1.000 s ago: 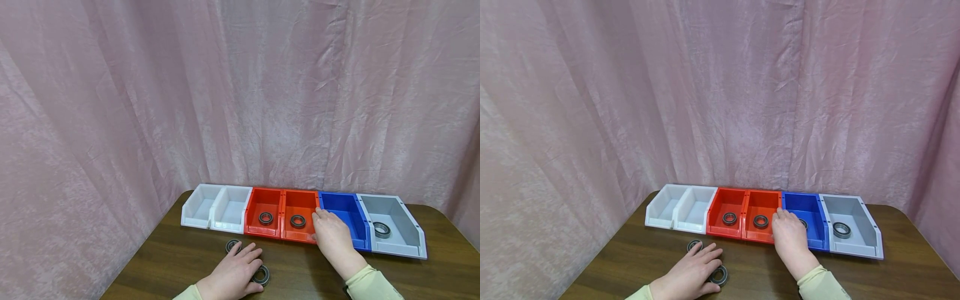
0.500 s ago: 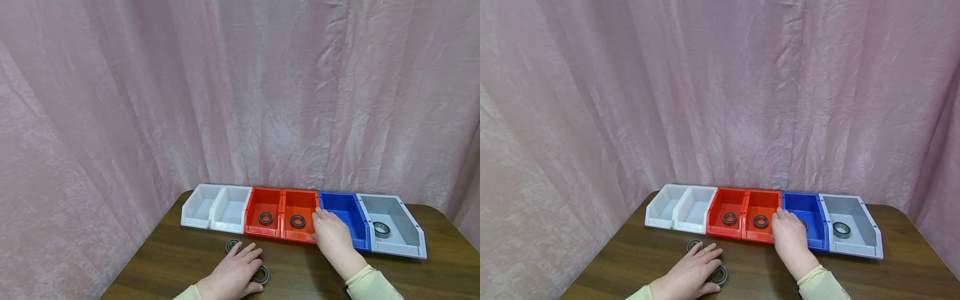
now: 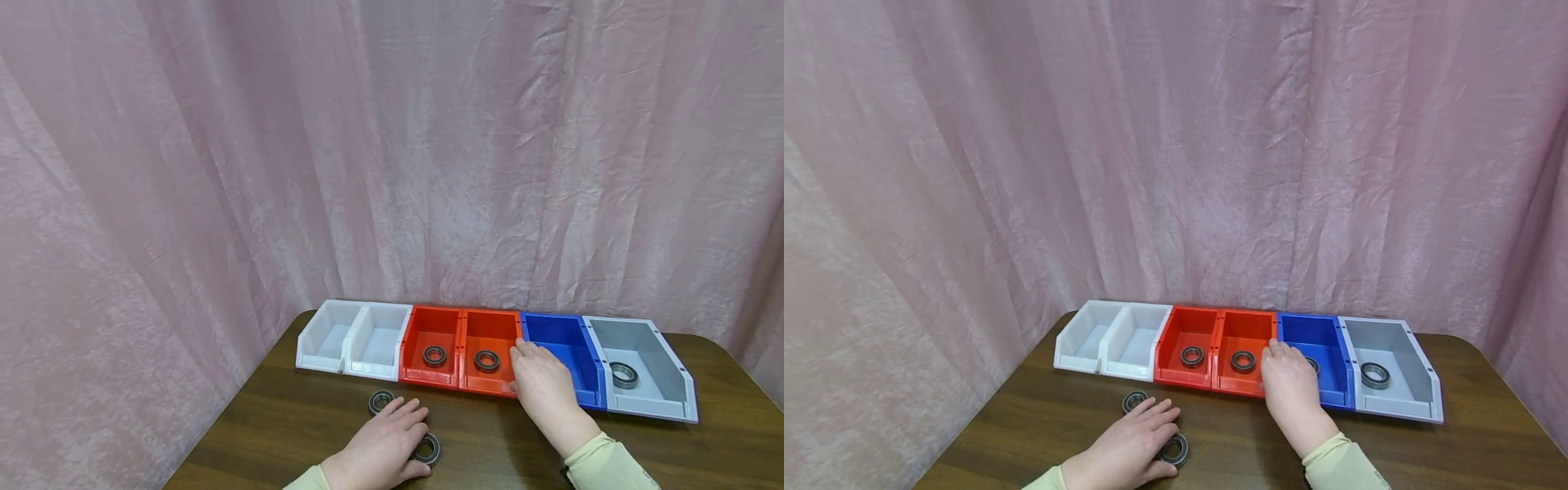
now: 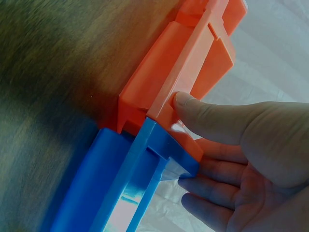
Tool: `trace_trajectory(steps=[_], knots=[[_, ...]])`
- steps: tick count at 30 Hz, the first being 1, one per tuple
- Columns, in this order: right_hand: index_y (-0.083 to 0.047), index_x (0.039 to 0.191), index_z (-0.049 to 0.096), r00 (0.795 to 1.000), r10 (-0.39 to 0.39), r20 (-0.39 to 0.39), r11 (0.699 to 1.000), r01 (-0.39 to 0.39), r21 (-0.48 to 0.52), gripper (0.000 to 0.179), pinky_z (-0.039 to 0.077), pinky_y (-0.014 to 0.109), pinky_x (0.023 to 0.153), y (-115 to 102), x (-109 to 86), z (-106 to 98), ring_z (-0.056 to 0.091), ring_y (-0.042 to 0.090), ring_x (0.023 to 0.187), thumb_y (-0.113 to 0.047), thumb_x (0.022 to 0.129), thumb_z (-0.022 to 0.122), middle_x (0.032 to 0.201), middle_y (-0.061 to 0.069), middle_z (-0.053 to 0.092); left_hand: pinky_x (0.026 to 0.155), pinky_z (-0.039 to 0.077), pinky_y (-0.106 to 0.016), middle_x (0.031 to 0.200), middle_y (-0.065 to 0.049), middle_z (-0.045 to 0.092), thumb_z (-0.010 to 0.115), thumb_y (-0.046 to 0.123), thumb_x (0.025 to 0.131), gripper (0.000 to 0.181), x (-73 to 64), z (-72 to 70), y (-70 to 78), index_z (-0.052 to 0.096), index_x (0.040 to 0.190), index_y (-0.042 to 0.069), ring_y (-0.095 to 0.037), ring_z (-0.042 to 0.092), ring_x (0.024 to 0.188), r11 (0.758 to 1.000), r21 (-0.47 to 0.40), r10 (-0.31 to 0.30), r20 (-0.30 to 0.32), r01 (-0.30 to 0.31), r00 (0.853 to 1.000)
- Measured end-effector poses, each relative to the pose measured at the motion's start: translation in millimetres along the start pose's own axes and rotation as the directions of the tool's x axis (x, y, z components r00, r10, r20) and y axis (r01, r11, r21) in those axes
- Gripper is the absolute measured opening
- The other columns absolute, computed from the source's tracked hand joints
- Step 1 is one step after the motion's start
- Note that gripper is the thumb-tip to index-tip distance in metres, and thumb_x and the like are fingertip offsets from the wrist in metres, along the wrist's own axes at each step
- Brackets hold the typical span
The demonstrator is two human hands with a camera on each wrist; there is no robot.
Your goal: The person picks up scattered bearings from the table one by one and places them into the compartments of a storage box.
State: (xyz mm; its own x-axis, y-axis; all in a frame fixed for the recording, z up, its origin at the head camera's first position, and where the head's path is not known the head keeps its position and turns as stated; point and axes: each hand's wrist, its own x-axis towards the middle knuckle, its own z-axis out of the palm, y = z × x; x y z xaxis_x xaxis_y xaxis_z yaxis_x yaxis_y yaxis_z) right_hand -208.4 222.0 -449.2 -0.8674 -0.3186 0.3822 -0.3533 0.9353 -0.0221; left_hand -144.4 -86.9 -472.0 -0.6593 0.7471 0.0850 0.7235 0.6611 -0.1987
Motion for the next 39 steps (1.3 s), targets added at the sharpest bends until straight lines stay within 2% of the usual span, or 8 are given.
trace_trajectory(steps=[8, 20, 25, 32, 39], knots=[[0.011, 0.125, 0.075, 1.000, -0.003, -0.011, 1.000, 0.003, 0.003, 0.060, 0.052, 0.055, 0.113, 2, -0.1, 2, 0.068, 0.046, 0.128, -0.017, 0.079, 0.100, 0.137, 0.030, 0.071, 0.124, 0.043, -0.046, 0.150, -0.008, 0.068, 0.077, 0.058, 0.100, 0.052, 0.8, -0.1, 0.1, 0.077, 0.127, 0.013, -0.027, 0.058, 0.147, 0.999, 0.029, 0.017, -0.011, -0.017, 1.000], [0.011, 0.125, 0.075, 1.000, -0.001, -0.006, 1.000, 0.001, 0.008, 0.059, 0.052, 0.055, 0.114, 2, 0.4, 0, 0.068, 0.046, 0.128, -0.017, 0.079, 0.100, 0.137, 0.030, 0.070, 0.125, 0.042, -0.045, 0.152, -0.006, 0.066, 0.078, 0.060, 0.099, 0.053, 2.7, -2.2, -1.9, 0.077, 0.128, 0.015, -0.026, 0.056, 0.149, 1.000, -0.010, 0.020, 0.017, -0.020, 1.000], [0.011, 0.125, 0.075, 1.000, -0.005, -0.014, 1.000, 0.005, 0.007, 0.059, 0.052, 0.055, 0.113, 2, 0.4, 0, 0.068, 0.046, 0.128, -0.017, 0.079, 0.100, 0.136, 0.030, 0.071, 0.125, 0.042, -0.045, 0.152, -0.008, 0.066, 0.077, 0.060, 0.100, 0.053, 2.3, -3.0, -1.2, 0.076, 0.127, 0.015, -0.027, 0.056, 0.149, 1.000, 0.011, 0.025, -0.008, -0.024, 1.000], [0.011, 0.124, 0.075, 1.000, -0.007, -0.019, 1.000, 0.007, 0.006, 0.058, 0.052, 0.055, 0.113, 2, 0.4, 1, 0.068, 0.046, 0.128, -0.016, 0.079, 0.100, 0.136, 0.030, 0.071, 0.125, 0.042, -0.046, 0.153, -0.011, 0.066, 0.079, 0.057, 0.099, 0.052, 1.0, -7.7, -1.0, 0.075, 0.126, 0.013, -0.030, 0.056, 0.149, 0.999, 0.033, 0.021, -0.078, -0.018, 0.997], [0.010, 0.127, 0.075, 1.000, 0.004, 0.007, 1.000, -0.004, 0.011, 0.059, 0.051, 0.055, 0.114, 1, 0.0, 0, 0.067, 0.046, 0.130, -0.017, 0.080, 0.099, 0.138, 0.030, 0.070, 0.126, 0.041, -0.045, 0.153, -0.012, 0.065, 0.082, 0.055, 0.097, 0.052, 0.5, -13.8, -3.9, 0.075, 0.126, 0.012, -0.031, 0.054, 0.151, 1.000, 0.012, -0.001, -0.087, 0.002, 0.996]])
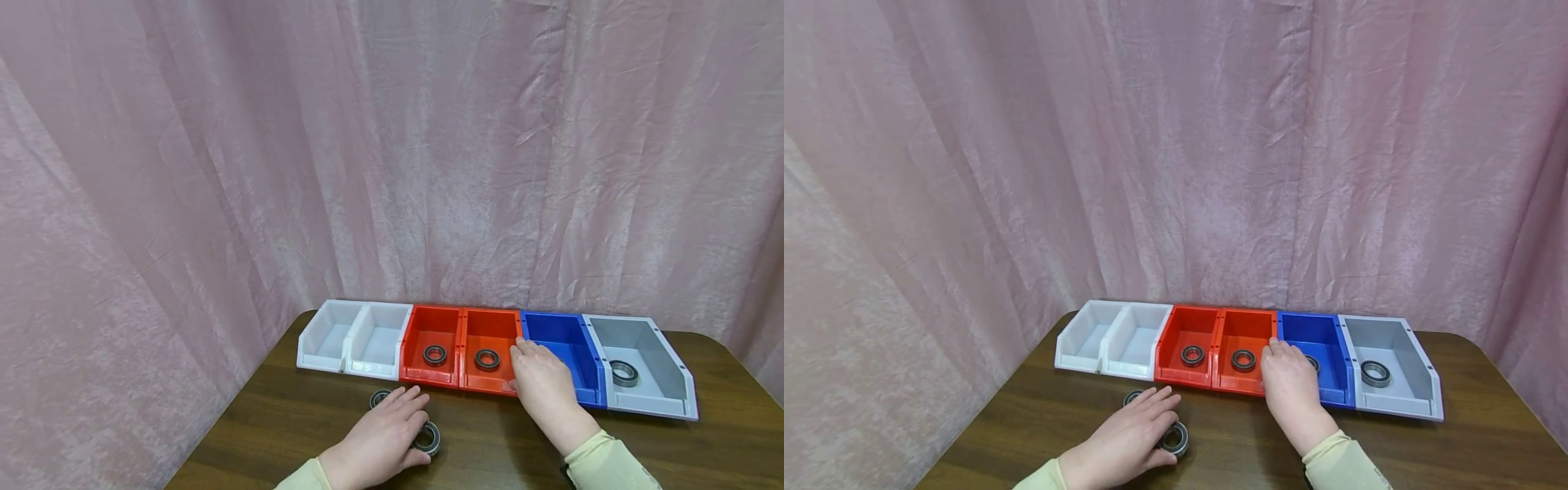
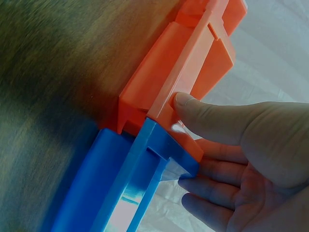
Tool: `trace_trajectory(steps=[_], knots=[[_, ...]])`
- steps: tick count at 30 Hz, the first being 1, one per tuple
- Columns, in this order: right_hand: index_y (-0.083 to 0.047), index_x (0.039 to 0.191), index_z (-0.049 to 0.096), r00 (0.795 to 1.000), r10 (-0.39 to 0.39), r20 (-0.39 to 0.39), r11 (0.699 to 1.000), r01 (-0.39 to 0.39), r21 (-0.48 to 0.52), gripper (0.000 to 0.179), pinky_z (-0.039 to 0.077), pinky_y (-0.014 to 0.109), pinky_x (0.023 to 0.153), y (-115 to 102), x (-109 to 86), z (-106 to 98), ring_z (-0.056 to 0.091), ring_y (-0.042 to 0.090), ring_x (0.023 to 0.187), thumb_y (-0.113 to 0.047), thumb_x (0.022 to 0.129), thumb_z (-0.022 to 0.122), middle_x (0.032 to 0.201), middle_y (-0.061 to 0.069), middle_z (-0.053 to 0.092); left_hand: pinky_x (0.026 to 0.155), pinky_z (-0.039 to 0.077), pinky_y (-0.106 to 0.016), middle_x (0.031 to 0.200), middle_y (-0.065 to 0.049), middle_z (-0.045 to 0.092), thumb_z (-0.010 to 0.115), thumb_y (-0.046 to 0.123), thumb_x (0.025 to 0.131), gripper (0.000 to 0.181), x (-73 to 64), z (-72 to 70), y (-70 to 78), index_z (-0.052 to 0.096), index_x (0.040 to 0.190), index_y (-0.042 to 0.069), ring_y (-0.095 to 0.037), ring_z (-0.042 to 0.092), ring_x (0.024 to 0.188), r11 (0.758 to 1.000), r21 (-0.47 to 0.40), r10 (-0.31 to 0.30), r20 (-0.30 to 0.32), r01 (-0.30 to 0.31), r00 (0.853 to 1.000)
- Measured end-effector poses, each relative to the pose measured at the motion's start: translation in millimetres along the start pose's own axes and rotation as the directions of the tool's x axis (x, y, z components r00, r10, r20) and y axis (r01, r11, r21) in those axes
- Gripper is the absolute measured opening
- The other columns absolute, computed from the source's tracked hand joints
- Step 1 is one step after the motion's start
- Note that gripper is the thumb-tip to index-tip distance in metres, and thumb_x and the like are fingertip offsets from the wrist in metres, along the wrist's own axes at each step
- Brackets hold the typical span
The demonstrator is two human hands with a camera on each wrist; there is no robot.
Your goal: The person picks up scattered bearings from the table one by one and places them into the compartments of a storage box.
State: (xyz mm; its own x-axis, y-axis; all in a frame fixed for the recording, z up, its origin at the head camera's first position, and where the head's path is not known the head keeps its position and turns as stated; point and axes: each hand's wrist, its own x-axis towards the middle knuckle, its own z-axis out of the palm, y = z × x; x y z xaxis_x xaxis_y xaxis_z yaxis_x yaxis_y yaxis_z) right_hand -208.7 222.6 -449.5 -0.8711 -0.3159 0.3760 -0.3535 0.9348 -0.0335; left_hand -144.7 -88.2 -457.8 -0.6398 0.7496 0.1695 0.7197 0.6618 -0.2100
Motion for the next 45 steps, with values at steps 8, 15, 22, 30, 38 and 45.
trace_trajectory(steps=[8, 15, 22, 30, 38, 45], knots=[[0.010, 0.127, 0.074, 1.000, 0.001, 0.008, 1.000, -0.001, -0.001, 0.059, 0.051, 0.055, 0.115, 0, -0.2, 0, 0.067, 0.046, 0.131, -0.017, 0.081, 0.098, 0.139, 0.030, 0.070, 0.126, 0.040, -0.046, 0.155, -0.014, 0.064, 0.082, 0.053, 0.098, 0.051, 1.5, -6.8, -4.0, 0.075, 0.125, 0.011, -0.032, 0.055, 0.150, 1.000, 0.011, -0.013, -0.025, 0.014, 1.000], [0.011, 0.126, 0.075, 1.000, -0.004, -0.005, 1.000, 0.004, 0.001, 0.059, 0.052, 0.056, 0.114, 0, -0.5, 1, 0.068, 0.046, 0.130, -0.017, 0.080, 0.099, 0.138, 0.030, 0.070, 0.126, 0.040, -0.047, 0.154, -0.015, 0.064, 0.084, 0.051, 0.097, 0.050, 2.9, -11.0, -11.0, 0.073, 0.124, 0.010, -0.032, 0.055, 0.150, 0.999, 0.018, -0.034, -0.039, 0.035, 0.999], [0.010, 0.127, 0.075, 1.000, -0.003, 0.004, 1.000, 0.003, -0.002, 0.059, 0.051, 0.055, 0.115, 0, 0.2, 2, 0.067, 0.046, 0.130, -0.017, 0.081, 0.099, 0.138, 0.030, 0.070, 0.127, 0.038, -0.049, 0.156, -0.014, 0.063, 0.084, 0.048, 0.098, 0.050, 5.8, -19.5, -19.0, 0.073, 0.128, 0.009, -0.033, 0.053, 0.151, 0.996, -0.022, -0.092, -0.017, 0.092, 0.996], [0.011, 0.127, 0.074, 1.000, 0.003, 0.003, 1.000, -0.003, 0.000, 0.060, 0.052, 0.056, 0.114, 0, -0.9, 1, 0.067, 0.047, 0.130, -0.017, 0.080, 0.099, 0.138, 0.030, 0.070, 0.126, 0.040, -0.052, 0.154, -0.017, 0.064, 0.086, 0.046, 0.096, 0.047, 11.2, -25.5, -32.9, 0.072, 0.122, 0.008, -0.036, 0.054, 0.150, 0.992, -0.037, -0.123, -0.065, 0.121, 0.990], [0.011, 0.127, 0.074, 1.000, 0.004, 0.001, 1.000, -0.004, -0.002, 0.060, 0.051, 0.056, 0.115, 1, 0.0, 0, 0.067, 0.046, 0.130, -0.017, 0.080, 0.099, 0.139, 0.030, 0.070, 0.126, 0.040, -0.054, 0.153, -0.020, 0.064, 0.086, 0.047, 0.096, 0.048, 14.7, -28.3, -48.5, 0.072, 0.120, 0.007, -0.038, 0.054, 0.150, 0.986, -0.050, -0.161, -0.089, 0.157, 0.983], [0.011, 0.127, 0.074, 1.000, 0.004, -0.006, 1.000, -0.004, 0.005, 0.060, 0.051, 0.056, 0.115, 1, 0.0, 1, 0.067, 0.046, 0.131, -0.016, 0.080, 0.099, 0.139, 0.030, 0.070, 0.126, 0.038, -0.059, 0.156, -0.021, 0.061, 0.083, 0.048, 0.099, 0.055, 19.0, -30.0, -60.8, 0.072, 0.131, 0.005, -0.041, 0.053, 0.150, 0.973, -0.065, -0.224, -0.073, 0.220, 0.972]])
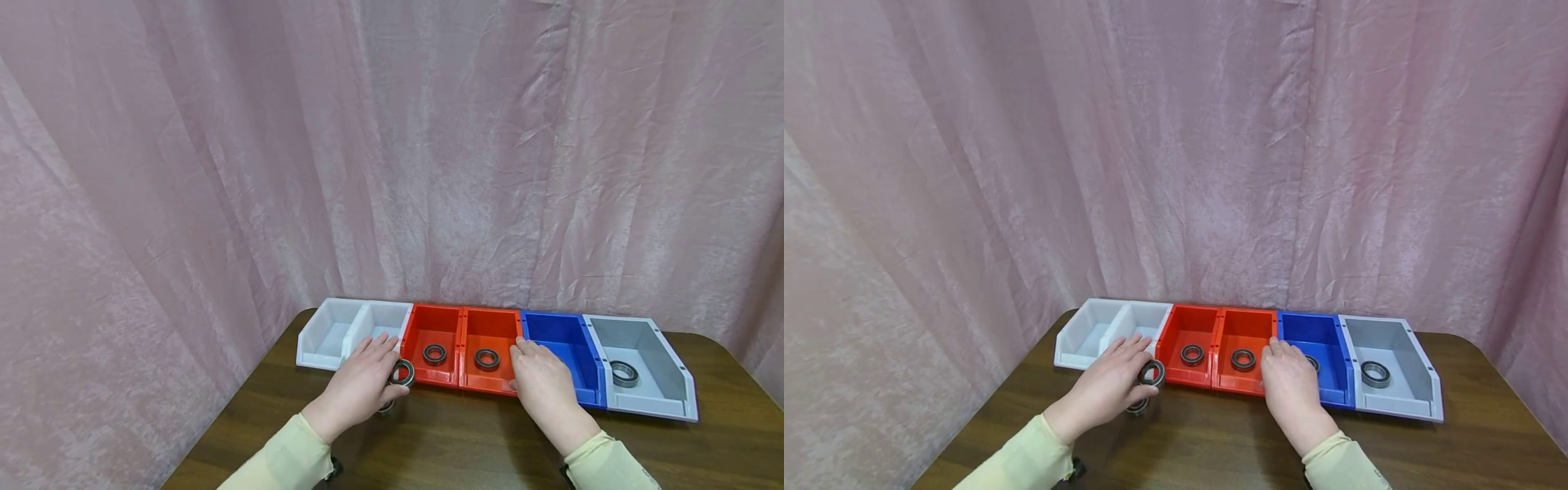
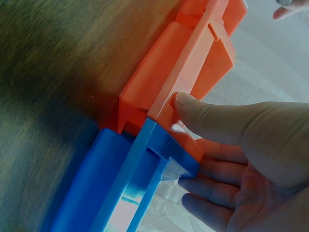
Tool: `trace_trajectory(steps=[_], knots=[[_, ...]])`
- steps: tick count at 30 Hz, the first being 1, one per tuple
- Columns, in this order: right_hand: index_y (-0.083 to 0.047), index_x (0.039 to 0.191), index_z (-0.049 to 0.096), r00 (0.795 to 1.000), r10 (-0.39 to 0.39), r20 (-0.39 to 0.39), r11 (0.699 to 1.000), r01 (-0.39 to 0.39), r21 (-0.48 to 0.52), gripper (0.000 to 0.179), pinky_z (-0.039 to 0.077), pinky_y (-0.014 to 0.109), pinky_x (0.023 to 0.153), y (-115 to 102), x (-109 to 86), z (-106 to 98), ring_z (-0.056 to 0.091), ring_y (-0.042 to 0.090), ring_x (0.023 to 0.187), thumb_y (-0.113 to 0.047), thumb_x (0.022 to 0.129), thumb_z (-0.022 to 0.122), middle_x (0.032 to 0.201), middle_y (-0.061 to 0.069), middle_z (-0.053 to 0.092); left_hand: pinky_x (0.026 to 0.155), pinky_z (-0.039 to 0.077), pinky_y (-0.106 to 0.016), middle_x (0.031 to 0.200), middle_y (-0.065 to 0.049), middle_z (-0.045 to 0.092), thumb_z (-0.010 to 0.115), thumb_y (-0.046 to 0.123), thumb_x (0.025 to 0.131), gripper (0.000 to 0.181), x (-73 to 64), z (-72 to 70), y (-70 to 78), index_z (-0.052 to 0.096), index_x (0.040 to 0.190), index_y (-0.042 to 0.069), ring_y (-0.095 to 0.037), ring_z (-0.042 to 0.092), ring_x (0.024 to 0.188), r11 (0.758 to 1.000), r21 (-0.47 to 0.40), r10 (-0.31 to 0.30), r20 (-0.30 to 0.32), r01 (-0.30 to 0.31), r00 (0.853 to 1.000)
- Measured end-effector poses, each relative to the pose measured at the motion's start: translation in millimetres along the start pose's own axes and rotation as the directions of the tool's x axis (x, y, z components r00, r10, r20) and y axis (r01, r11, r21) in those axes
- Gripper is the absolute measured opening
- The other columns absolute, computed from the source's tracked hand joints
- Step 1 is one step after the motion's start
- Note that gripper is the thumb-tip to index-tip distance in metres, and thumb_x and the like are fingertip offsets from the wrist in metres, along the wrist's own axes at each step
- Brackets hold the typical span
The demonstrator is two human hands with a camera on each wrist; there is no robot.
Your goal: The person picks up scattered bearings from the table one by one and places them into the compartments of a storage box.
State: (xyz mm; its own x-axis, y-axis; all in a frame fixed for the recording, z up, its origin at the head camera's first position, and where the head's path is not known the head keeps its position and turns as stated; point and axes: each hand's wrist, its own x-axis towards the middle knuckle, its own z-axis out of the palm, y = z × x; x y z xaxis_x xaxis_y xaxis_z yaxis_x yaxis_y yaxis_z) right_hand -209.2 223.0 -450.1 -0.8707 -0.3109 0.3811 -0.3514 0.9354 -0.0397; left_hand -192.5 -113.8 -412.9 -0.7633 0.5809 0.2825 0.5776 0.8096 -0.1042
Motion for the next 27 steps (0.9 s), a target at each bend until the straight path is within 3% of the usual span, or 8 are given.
trace_trajectory(steps=[10, 27], knots=[[0.010, 0.128, 0.074, 1.000, 0.000, 0.008, 1.000, 0.000, 0.002, 0.059, 0.050, 0.056, 0.116, -1, -0.2, -1, 0.067, 0.047, 0.131, -0.017, 0.081, 0.099, 0.139, 0.030, 0.069, 0.124, 0.038, -0.063, 0.151, -0.027, 0.063, 0.087, 0.041, 0.096, 0.046, 9.3, -0.4, -9.7, 0.072, 0.118, 0.004, -0.046, 0.056, 0.146, 0.998, -0.033, -0.048, -0.043, 0.047, 0.998], [0.010, 0.128, 0.074, 1.000, 0.003, 0.015, 1.000, -0.003, 0.002, 0.059, 0.050, 0.055, 0.116, -2, 0.5, -2, 0.067, 0.046, 0.131, -0.017, 0.081, 0.098, 0.140, 0.030, 0.069, 0.126, 0.035, -0.063, 0.153, -0.028, 0.061, 0.086, 0.038, 0.098, 0.048, 22.9, 3.6, -34.9, 0.072, 0.123, -0.001, -0.047, 0.051, 0.150, 0.984, -0.060, -0.168, 0.013, 0.169, 0.986]])
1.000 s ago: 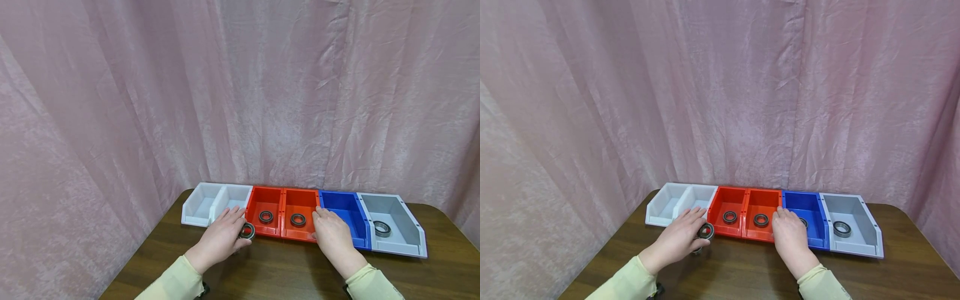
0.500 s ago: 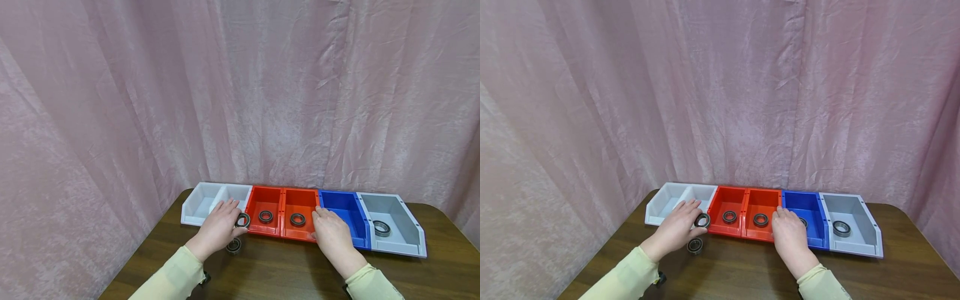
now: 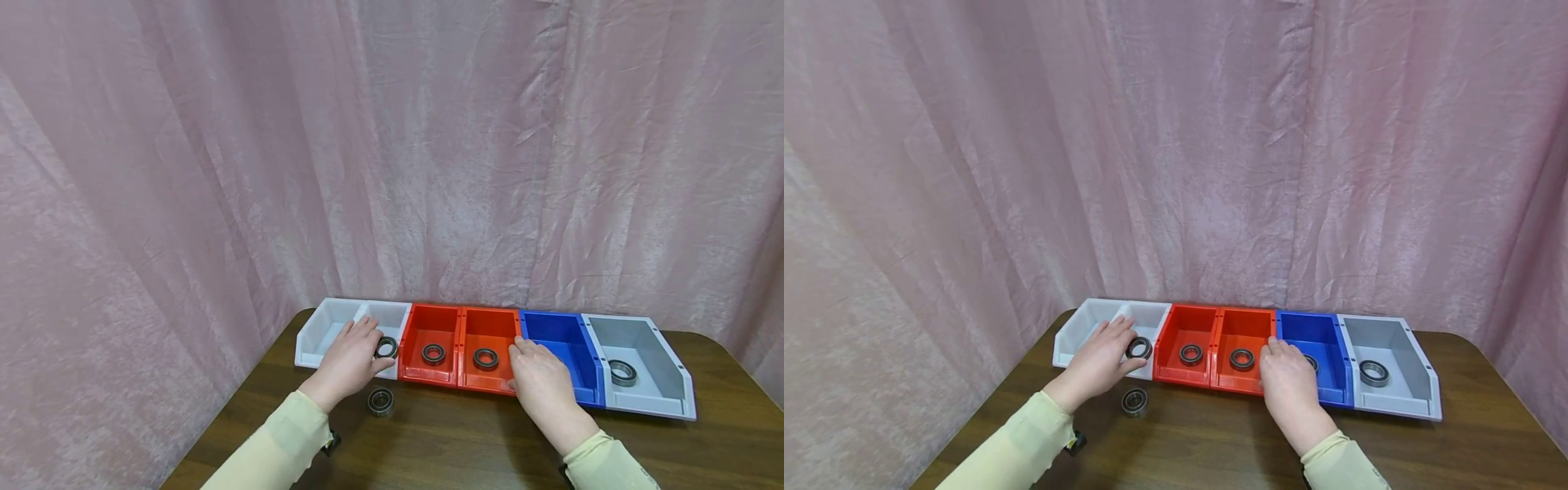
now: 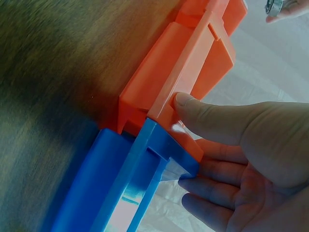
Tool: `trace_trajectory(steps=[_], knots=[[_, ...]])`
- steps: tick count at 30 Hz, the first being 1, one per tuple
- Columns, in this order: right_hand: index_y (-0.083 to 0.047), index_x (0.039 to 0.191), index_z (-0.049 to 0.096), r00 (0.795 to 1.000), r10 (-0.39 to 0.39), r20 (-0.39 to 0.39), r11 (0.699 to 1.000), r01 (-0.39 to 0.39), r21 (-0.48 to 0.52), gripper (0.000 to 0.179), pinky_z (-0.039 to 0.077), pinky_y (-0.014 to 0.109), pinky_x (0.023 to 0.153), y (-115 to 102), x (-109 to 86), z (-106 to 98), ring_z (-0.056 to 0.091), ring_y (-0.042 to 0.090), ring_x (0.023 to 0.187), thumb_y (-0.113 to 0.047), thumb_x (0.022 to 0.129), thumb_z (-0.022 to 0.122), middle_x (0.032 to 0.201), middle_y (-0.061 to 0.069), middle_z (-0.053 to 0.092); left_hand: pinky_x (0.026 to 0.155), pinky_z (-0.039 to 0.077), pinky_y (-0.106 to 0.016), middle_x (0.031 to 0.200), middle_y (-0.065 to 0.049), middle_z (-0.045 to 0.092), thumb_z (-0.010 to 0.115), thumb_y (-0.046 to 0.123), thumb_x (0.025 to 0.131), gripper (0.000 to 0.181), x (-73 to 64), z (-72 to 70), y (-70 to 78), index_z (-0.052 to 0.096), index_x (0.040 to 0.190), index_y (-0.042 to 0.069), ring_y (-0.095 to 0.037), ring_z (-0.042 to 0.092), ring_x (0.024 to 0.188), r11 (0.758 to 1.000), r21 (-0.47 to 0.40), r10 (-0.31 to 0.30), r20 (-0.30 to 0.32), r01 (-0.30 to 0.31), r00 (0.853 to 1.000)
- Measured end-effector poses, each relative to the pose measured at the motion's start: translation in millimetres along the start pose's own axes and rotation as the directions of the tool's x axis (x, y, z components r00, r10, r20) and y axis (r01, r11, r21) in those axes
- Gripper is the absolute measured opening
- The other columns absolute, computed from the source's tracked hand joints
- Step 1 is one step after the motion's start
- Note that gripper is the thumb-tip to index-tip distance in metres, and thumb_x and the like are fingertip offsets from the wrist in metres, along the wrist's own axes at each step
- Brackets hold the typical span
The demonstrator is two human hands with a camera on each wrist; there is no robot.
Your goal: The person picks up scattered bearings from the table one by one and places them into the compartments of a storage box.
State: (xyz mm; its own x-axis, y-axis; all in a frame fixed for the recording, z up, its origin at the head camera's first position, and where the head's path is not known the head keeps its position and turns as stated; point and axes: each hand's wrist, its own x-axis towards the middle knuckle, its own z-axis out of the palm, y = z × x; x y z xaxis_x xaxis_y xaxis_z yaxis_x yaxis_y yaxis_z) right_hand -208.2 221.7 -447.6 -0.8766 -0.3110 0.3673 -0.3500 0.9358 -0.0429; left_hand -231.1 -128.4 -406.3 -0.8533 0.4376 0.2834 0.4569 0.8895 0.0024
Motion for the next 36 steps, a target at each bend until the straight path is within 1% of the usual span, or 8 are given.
trace_trajectory(steps=[4, 10, 13, 18, 24, 30, 36], knots=[[0.010, 0.128, 0.074, 1.000, 0.003, 0.004, 1.000, -0.003, -0.001, 0.059, 0.050, 0.055, 0.116, 1, -0.2, 1, 0.067, 0.046, 0.132, -0.017, 0.082, 0.098, 0.141, 0.030, 0.069, 0.126, 0.035, -0.063, 0.153, -0.028, 0.061, 0.085, 0.038, 0.099, 0.049, 4.8, 0.4, -5.4, 0.072, 0.125, -0.002, -0.047, 0.051, 0.150, 1.000, 0.010, -0.016, 0.010, 0.015, 1.000], [0.010, 0.128, 0.074, 1.000, 0.002, -0.006, 1.000, -0.002, -0.001, 0.059, 0.051, 0.056, 0.115, 1, -0.6, 1, 0.067, 0.046, 0.131, -0.017, 0.081, 0.099, 0.140, 0.030, 0.069, 0.127, 0.034, -0.064, 0.157, -0.026, 0.058, 0.082, 0.041, 0.101, 0.058, 12.4, 2.0, -13.2, 0.070, 0.137, -0.003, -0.045, 0.047, 0.153, 0.998, 0.028, -0.057, 0.040, 0.056, 0.998], [0.010, 0.129, 0.074, 1.000, 0.002, 0.002, 1.000, -0.002, -0.003, 0.059, 0.051, 0.056, 0.116, 0, -0.3, 0, 0.067, 0.046, 0.131, -0.017, 0.082, 0.098, 0.141, 0.030, 0.069, 0.127, 0.033, -0.064, 0.158, -0.025, 0.058, 0.081, 0.042, 0.101, 0.060, 15.5, 3.9, -16.8, 0.070, 0.139, -0.003, -0.045, 0.046, 0.154, 0.996, 0.026, -0.081, 0.046, 0.079, 0.996], [0.010, 0.129, 0.074, 1.000, 0.005, 0.020, 1.000, -0.005, -0.006, 0.059, 0.050, 0.055, 0.116, -1, 0.3, -1, 0.067, 0.046, 0.132, -0.017, 0.082, 0.098, 0.141, 0.030, 0.068, 0.127, 0.033, -0.064, 0.156, -0.025, 0.059, 0.082, 0.041, 0.101, 0.056, 19.3, 7.8, -22.0, 0.071, 0.134, -0.003, -0.045, 0.047, 0.154, 0.995, 0.022, -0.097, 0.044, 0.096, 0.994], [0.010, 0.127, 0.075, 1.000, 0.001, -0.013, 1.000, -0.001, -0.002, 0.060, 0.052, 0.055, 0.114, 1, -0.3, 0, 0.068, 0.046, 0.129, -0.017, 0.080, 0.100, 0.139, 0.030, 0.070, 0.127, 0.033, -0.065, 0.156, -0.026, 0.060, 0.082, 0.040, 0.101, 0.055, 23.6, 12.0, -27.0, 0.071, 0.134, -0.003, -0.046, 0.046, 0.153, 0.994, 0.014, -0.107, 0.052, 0.107, 0.993], [0.010, 0.127, 0.075, 1.000, 0.005, -0.013, 1.000, -0.005, 0.005, 0.059, 0.052, 0.055, 0.114, 0, -0.2, 0, 0.068, 0.046, 0.129, -0.017, 0.080, 0.100, 0.139, 0.029, 0.070, 0.128, 0.031, -0.064, 0.157, -0.026, 0.058, 0.081, 0.039, 0.102, 0.055, 28.6, 18.2, -32.4, 0.070, 0.134, -0.004, -0.047, 0.045, 0.155, 0.989, -0.009, -0.150, 0.062, 0.151, 0.987], [0.010, 0.127, 0.075, 1.000, -0.001, -0.017, 1.000, 0.001, 0.002, 0.059, 0.051, 0.055, 0.115, 0, -0.3, 0, 0.068, 0.046, 0.129, -0.016, 0.080, 0.100, 0.138, 0.029, 0.070, 0.127, 0.032, -0.065, 0.157, -0.025, 0.059, 0.081, 0.041, 0.102, 0.055, 34.2, 25.2, -34.0, 0.071, 0.133, -0.003, -0.046, 0.046, 0.154, 0.988, 0.021, -0.156, 0.072, 0.155, 0.985]])
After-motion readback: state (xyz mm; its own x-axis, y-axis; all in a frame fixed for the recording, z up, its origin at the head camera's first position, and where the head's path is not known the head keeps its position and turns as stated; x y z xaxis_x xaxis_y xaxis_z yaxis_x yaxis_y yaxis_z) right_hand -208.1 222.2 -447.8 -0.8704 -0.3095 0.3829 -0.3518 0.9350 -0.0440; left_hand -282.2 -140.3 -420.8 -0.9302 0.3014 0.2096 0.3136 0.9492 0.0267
